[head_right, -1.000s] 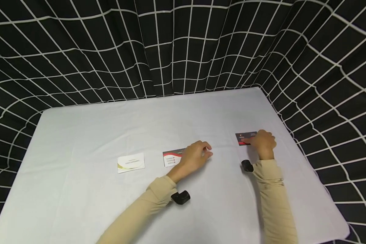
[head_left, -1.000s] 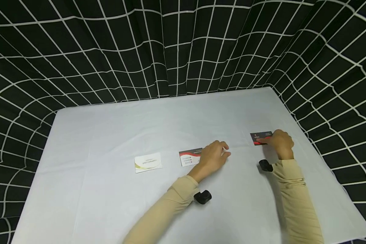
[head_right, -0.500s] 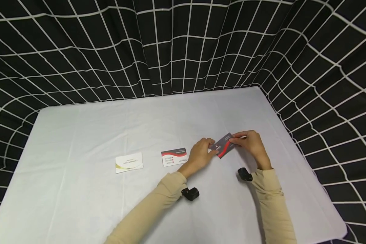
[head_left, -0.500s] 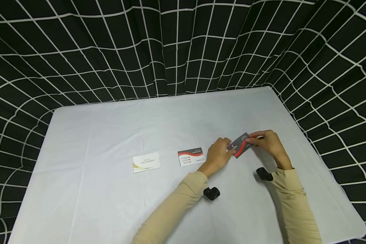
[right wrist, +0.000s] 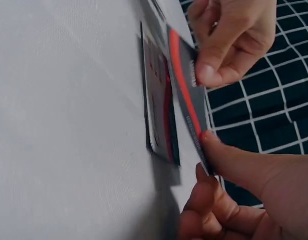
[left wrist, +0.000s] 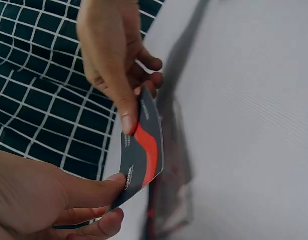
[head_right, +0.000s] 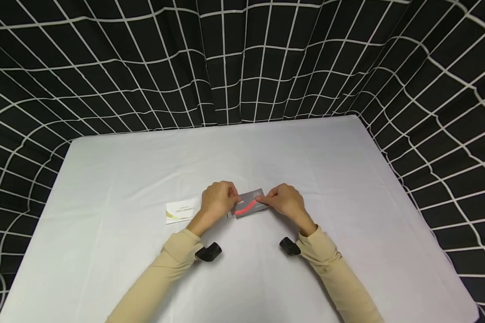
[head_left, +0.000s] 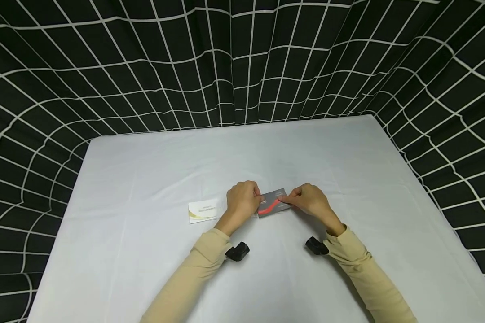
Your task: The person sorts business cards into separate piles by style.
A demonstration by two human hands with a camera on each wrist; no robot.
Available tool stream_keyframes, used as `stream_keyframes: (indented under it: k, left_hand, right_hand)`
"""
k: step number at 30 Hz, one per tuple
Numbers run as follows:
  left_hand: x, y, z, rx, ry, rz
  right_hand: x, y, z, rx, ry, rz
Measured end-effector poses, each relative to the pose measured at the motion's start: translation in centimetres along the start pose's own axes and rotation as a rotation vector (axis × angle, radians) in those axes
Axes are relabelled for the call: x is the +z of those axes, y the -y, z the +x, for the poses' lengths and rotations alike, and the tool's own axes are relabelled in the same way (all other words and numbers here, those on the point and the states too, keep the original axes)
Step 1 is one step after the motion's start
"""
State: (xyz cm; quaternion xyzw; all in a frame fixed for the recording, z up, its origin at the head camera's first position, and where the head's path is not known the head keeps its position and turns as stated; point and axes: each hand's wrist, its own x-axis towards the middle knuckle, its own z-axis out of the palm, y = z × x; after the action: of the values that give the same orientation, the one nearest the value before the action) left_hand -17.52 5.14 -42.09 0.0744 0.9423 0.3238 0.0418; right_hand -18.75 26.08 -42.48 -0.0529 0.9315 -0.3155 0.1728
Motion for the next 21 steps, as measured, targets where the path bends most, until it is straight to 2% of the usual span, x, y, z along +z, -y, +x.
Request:
stream_keyframes:
  k: [4,10,16,21]
  left_hand:
    - [0.7,0.6,-0.2,0.015,0.001,0.007]
    - [1.6,0.7,-0.2,-0.017,-0.029,0.063]
    - [2.7,0.8,0.0,-0.01,-0.028,0.093]
    - [2.9,0.8,0.4,0.019,-0.062,0.156]
  right_hand:
    - [1.0,-0.2,0.1,0.044,-0.022,-0.029]
    - [2.0,-0.6,-0.1,0.065,-0.031,-0.049]
    - [2.3,-0.8,-0.8,0.074,-0.101,-0.116]
    - [2.5,-0.6,-0.9,0.048,-0.14,-0.11]
